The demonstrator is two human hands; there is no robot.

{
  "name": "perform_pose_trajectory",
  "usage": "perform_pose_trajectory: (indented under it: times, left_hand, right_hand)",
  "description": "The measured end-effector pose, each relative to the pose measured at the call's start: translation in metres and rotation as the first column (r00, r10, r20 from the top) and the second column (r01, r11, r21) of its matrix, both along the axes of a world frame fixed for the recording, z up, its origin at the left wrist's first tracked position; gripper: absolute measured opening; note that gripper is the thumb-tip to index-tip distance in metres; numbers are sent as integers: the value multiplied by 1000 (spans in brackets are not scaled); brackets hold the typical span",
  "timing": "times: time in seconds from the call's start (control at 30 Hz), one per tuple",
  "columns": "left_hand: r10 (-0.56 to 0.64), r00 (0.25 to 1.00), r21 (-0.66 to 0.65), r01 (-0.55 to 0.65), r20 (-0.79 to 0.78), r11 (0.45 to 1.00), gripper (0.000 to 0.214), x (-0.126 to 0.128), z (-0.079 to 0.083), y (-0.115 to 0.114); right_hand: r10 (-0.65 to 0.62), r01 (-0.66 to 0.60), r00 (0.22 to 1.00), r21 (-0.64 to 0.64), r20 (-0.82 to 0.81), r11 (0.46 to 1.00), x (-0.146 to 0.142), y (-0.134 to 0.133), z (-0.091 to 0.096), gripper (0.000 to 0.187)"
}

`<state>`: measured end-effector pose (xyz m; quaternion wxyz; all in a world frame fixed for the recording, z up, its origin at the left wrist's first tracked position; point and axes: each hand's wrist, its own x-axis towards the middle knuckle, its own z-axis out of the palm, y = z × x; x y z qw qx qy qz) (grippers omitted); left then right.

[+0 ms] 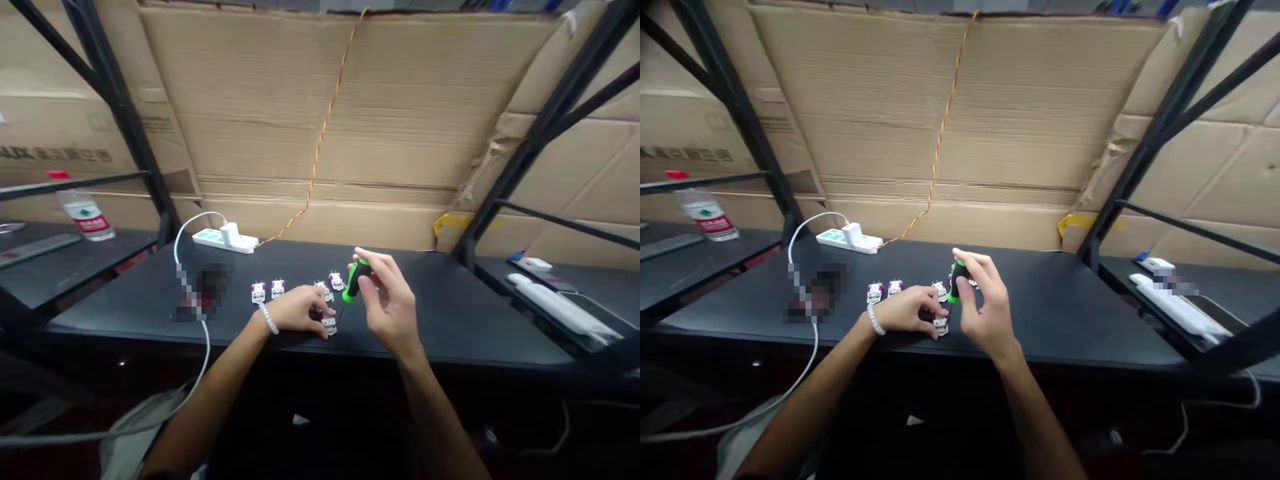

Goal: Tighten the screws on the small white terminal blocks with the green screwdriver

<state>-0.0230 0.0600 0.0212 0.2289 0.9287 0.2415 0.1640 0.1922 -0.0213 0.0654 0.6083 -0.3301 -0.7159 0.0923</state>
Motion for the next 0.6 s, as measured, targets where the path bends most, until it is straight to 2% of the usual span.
perform_pose_trajectory:
  times: [0.17,0.3,0.37,0.5,0.6]
  left_hand:
    - [6,1000,8,-6,-4,1000,50,0,1,-1]
    - [1,1000,2,-2,17,1000,51,0,-1,-1]
    - [-3,1000,5,3,15,1000,52,0,-2,0]
    - [-1,1000,0,1,5,1000,53,0,0,0]
    - [11,1000,-2,-11,8,1000,53,1,1,-1]
  right_hand:
    - [32,-32,999,12,1,999,-2,-4,0,42]
    - [-119,119,993,108,-2,987,-4,-2,-1,40]
    - [-153,155,988,112,-28,982,-3,-1,-1,39]
    - [-31,31,999,12,-16,999,2,0,-2,42]
    - [33,-33,999,3,-8,999,1,-2,-2,43]
